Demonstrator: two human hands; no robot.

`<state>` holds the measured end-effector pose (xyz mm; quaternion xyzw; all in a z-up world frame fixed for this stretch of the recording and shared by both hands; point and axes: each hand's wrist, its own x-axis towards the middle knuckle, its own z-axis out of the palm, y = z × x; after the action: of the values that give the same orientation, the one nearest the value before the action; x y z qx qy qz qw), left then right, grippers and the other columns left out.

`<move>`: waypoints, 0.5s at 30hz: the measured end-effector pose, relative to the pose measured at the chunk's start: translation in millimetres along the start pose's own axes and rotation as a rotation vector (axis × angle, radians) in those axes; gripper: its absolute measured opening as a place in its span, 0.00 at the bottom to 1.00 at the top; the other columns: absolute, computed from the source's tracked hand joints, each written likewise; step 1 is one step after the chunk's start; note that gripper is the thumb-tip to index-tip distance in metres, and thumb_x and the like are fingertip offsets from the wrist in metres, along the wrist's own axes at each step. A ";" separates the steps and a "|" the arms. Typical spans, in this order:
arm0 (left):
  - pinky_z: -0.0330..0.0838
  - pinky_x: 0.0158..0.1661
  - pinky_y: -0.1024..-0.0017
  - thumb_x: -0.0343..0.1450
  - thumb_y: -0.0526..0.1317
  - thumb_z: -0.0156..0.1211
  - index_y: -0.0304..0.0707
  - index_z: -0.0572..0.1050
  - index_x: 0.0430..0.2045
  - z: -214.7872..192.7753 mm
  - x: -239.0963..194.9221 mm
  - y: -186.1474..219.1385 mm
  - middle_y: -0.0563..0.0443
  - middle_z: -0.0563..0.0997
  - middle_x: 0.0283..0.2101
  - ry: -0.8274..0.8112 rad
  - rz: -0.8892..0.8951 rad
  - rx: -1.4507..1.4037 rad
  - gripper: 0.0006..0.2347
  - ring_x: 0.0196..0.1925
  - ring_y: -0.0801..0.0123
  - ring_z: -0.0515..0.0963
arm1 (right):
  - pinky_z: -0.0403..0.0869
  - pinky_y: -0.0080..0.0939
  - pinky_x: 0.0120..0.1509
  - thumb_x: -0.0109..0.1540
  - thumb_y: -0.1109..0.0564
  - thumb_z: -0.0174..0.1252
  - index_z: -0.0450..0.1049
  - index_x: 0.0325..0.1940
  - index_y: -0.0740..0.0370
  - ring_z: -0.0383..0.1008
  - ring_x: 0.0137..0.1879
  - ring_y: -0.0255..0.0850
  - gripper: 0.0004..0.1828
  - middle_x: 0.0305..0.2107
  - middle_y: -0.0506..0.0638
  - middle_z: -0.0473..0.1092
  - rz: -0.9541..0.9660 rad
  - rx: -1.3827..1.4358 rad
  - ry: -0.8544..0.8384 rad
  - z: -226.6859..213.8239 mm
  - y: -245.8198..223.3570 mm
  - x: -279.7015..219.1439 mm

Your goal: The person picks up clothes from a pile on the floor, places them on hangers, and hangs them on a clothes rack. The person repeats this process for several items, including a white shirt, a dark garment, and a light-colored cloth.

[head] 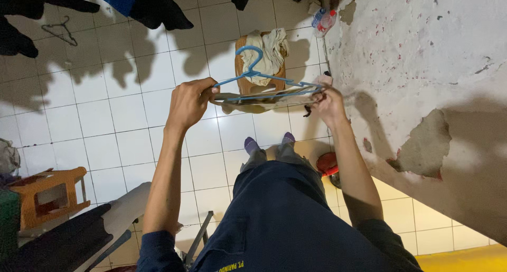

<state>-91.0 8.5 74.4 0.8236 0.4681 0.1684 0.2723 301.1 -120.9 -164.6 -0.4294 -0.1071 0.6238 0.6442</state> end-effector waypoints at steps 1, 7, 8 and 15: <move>0.68 0.28 0.63 0.74 0.35 0.59 0.39 0.79 0.28 -0.1 -0.4 -2.3 0.54 0.80 0.23 0.021 0.022 0.032 0.05 0.25 0.62 0.78 | 0.77 0.43 0.47 0.65 0.59 0.57 0.73 0.38 0.59 0.71 0.33 0.37 0.02 0.26 0.47 0.70 -0.009 0.004 0.012 12.8 -8.6 -3.3; 0.69 0.27 0.62 0.72 0.37 0.62 0.39 0.80 0.30 2.3 -8.4 -11.0 0.52 0.82 0.26 0.110 0.129 0.129 0.03 0.27 0.60 0.79 | 0.72 0.37 0.36 0.65 0.62 0.57 0.77 0.43 0.60 0.70 0.31 0.35 0.05 0.27 0.46 0.72 -0.066 -0.280 0.110 92.4 -50.4 -32.8; 0.69 0.27 0.62 0.72 0.37 0.62 0.40 0.80 0.30 3.9 -7.6 -11.0 0.52 0.82 0.26 0.108 0.132 0.128 0.03 0.27 0.61 0.79 | 0.73 0.38 0.34 0.64 0.63 0.56 0.78 0.43 0.59 0.71 0.30 0.35 0.07 0.26 0.47 0.72 -0.046 -0.433 0.161 106.9 -50.4 -34.9; 0.70 0.28 0.61 0.72 0.36 0.63 0.40 0.81 0.30 18.7 -11.5 -7.9 0.52 0.82 0.28 0.125 0.142 0.128 0.02 0.30 0.59 0.79 | 0.75 0.31 0.42 0.66 0.67 0.60 0.80 0.50 0.66 0.75 0.38 0.30 0.09 0.37 0.49 0.77 -0.329 -0.845 -0.024 130.4 -46.0 -37.3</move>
<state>-92.2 -3.6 54.4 0.8583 0.4346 0.2079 0.1767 238.6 -92.9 -38.8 -0.6248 -0.4266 0.4195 0.5016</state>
